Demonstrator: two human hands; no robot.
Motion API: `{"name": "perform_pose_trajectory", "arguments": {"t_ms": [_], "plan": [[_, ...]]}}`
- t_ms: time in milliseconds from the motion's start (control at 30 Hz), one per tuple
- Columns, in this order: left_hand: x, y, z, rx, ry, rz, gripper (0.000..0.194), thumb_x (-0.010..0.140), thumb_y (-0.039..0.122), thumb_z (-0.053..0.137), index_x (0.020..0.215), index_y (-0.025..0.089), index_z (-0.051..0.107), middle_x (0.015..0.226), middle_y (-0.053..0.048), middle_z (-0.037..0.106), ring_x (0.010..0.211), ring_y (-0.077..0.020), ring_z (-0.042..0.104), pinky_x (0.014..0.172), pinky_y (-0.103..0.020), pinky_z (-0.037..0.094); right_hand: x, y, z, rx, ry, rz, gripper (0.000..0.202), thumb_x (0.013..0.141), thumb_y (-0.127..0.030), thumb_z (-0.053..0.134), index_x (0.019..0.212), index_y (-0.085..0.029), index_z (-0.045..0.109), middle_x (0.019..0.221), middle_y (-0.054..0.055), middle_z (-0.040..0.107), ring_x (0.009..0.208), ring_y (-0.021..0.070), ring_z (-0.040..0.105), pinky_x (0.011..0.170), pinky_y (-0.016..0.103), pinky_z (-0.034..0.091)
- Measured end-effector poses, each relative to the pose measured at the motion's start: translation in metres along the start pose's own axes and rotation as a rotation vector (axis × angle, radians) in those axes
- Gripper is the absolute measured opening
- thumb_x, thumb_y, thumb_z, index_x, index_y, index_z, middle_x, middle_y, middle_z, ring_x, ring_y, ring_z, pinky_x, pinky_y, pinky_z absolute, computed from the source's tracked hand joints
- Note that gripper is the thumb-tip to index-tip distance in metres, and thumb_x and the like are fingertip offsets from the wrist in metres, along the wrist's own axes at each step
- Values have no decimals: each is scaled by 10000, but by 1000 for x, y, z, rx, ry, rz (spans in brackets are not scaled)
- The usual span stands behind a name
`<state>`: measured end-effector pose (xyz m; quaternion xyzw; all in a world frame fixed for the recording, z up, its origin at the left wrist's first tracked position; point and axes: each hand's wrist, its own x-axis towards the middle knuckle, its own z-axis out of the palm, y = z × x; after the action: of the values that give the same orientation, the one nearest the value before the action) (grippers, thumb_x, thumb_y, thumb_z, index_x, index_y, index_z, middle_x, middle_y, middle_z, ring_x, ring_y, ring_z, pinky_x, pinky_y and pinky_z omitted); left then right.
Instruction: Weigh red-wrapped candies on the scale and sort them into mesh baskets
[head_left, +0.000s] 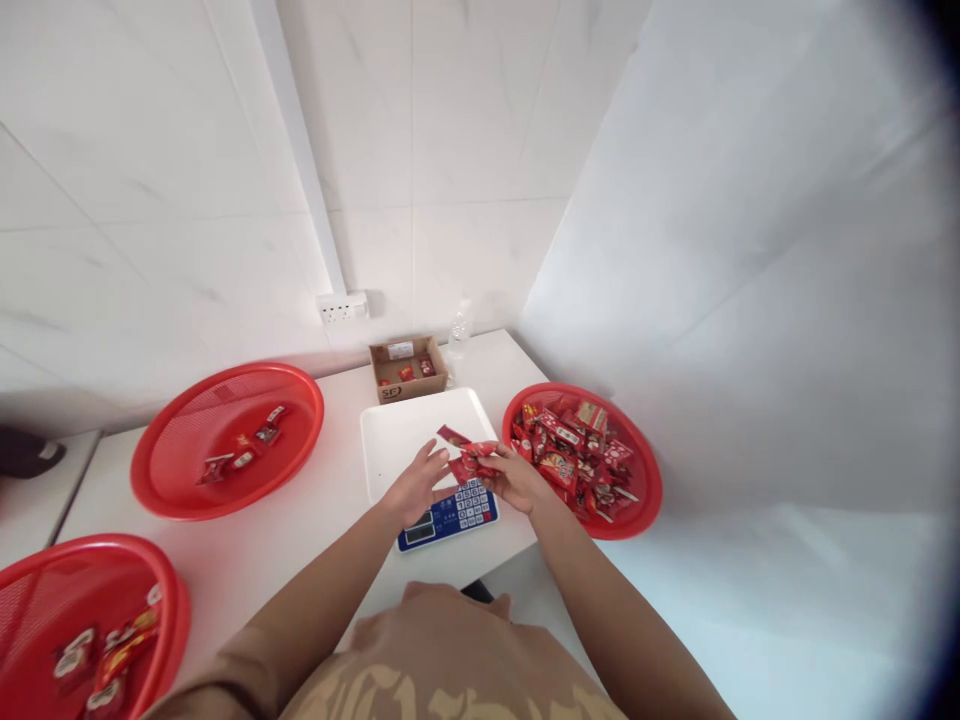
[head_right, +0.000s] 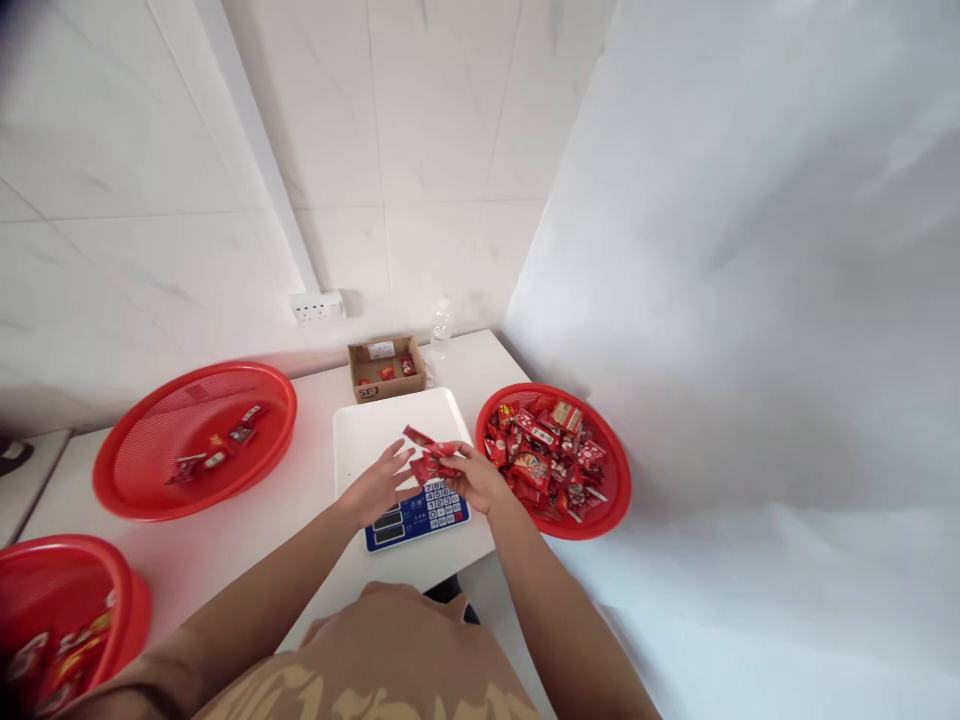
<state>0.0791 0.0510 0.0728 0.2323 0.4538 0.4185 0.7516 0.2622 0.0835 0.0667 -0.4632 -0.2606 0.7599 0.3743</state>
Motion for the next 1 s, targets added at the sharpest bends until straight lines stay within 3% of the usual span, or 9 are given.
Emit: {"name": "perform_pose_trajectory", "arguments": {"t_ms": [100, 200, 300, 467, 667, 833, 900, 1000], "plan": [[13, 5, -5, -82, 28, 12, 403, 775, 383, 662, 1133, 252, 531, 1126, -66, 603, 885, -164, 628, 747, -315, 525, 12, 10, 17, -25, -64, 73, 313, 559, -186, 782, 803, -209, 587, 691, -27, 670, 589, 103, 615, 513, 193, 436], [24, 9, -13, -105, 199, 9, 208, 828, 311, 592, 982, 175, 562, 964, -73, 629, 763, -135, 622, 699, -277, 524, 26, 14, 25, -40, -26, 74, 313, 589, -182, 764, 841, -224, 585, 674, -35, 660, 553, 92, 596, 497, 188, 424], [29, 13, -25, -75, 302, -15, 156, 838, 290, 566, 946, 181, 538, 963, -71, 615, 782, -140, 618, 741, -303, 527, 39, 14, 27, -92, 57, 51, 296, 609, -169, 740, 851, -225, 579, 681, -26, 664, 579, 94, 604, 514, 186, 428], [25, 13, -39, 98, 365, -78, 232, 765, 337, 646, 923, 195, 554, 1131, -115, 570, 984, -227, 587, 786, -389, 520, 53, 21, 20, -220, 148, -9, 228, 633, -157, 710, 828, -203, 601, 745, -6, 659, 642, 98, 607, 628, 227, 488], [15, -1, -42, 445, 396, 24, 355, 745, 290, 646, 1075, 192, 560, 1268, -152, 512, 1140, -291, 513, 921, -456, 441, 62, 33, 1, -375, 290, -95, 234, 690, -180, 627, 923, -195, 600, 962, 48, 647, 804, 136, 629, 739, 253, 515], [23, -1, -52, 743, 414, 224, 421, 735, 190, 630, 1151, 200, 570, 1460, -104, 355, 1392, -272, 206, 1141, -394, 143, 60, 37, -8, -685, 334, -249, 384, 753, -279, 561, 1128, -200, 572, 1204, 74, 591, 1114, 190, 556, 943, 308, 453], [28, 0, -59, 1007, 443, 277, 494, 755, 212, 609, 1240, 187, 522, 1514, -116, 267, 1424, -288, 90, 1149, -422, 91, 56, 40, -10, -888, 338, -377, 410, 763, -261, 529, 1168, -201, 566, 1251, 71, 568, 1189, 202, 500, 1020, 347, 393], [35, -4, -66, 1448, 464, 225, 589, 814, 325, 544, 1363, 165, 403, 1527, -164, 224, 1421, -341, 77, 1125, -506, 126, 51, 51, -12, -1105, 278, -501, 439, 757, -170, 474, 1184, -169, 573, 1267, 96, 549, 1240, 212, 454, 1080, 381, 324]]}}
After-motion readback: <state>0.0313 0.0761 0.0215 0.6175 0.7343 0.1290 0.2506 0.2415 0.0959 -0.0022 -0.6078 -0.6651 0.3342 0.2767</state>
